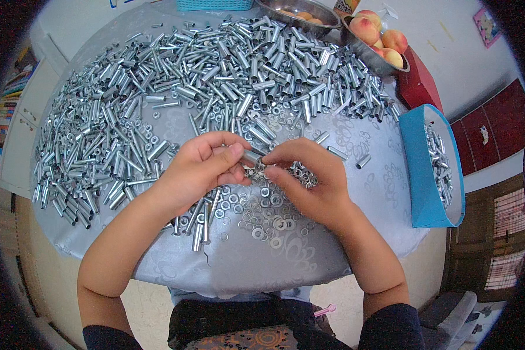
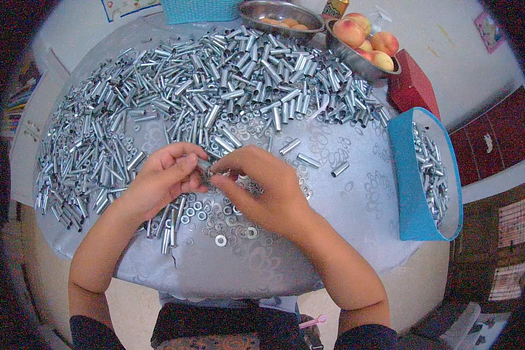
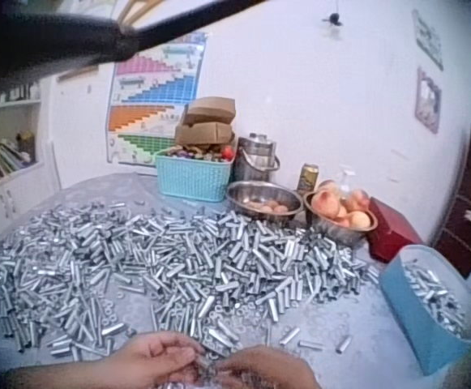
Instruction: The person repeatedly picks up metal bolts and washers from a large pile on a table. They insert the washers onto the bolts by hand and place the assembled units into a blue container on the right. The task continues throughout the clip with consistent hand movements.
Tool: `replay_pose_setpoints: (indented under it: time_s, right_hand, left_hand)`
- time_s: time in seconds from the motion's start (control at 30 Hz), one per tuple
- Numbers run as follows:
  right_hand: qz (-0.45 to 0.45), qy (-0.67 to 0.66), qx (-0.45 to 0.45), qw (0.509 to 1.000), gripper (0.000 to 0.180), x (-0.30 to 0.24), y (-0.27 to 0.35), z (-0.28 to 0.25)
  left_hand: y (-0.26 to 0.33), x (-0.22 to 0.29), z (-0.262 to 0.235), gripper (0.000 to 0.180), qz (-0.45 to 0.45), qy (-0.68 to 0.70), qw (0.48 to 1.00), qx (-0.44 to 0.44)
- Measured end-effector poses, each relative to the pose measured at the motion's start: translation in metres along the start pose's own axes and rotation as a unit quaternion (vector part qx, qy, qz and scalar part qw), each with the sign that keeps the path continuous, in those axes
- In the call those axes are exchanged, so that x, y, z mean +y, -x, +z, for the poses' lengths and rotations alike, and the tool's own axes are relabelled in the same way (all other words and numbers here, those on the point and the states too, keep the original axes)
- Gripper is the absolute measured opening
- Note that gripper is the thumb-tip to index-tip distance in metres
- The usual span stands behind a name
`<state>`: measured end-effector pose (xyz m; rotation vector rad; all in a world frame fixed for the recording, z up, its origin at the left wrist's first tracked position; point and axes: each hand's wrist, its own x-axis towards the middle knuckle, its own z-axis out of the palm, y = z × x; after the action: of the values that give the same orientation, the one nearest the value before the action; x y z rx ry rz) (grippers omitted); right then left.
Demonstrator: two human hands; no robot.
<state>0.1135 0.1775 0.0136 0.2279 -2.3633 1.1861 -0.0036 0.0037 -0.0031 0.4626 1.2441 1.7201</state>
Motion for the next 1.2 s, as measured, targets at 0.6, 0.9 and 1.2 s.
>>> replay_pose_setpoints:
  time_s: [0.6,0.9,1.2]
  right_hand:
    - [0.066,-0.059,0.004,0.996,0.013,-0.004,0.000,-0.005]
    - [0.035,-0.008,-0.007,0.999,0.012,-0.007,-0.004,-0.016]
    - [0.007,-0.003,-0.065,0.998,0.016,-0.006,-0.002,-0.014]
  left_hand:
    - [0.005,0.002,-0.003,0.023,0.006,-0.012,0.998,-0.062]
    - [0.005,-0.003,0.006,0.038,0.126,-0.124,0.983,-0.057]
    - [0.013,-0.001,0.013,0.034,0.187,-0.296,0.937,-0.018]
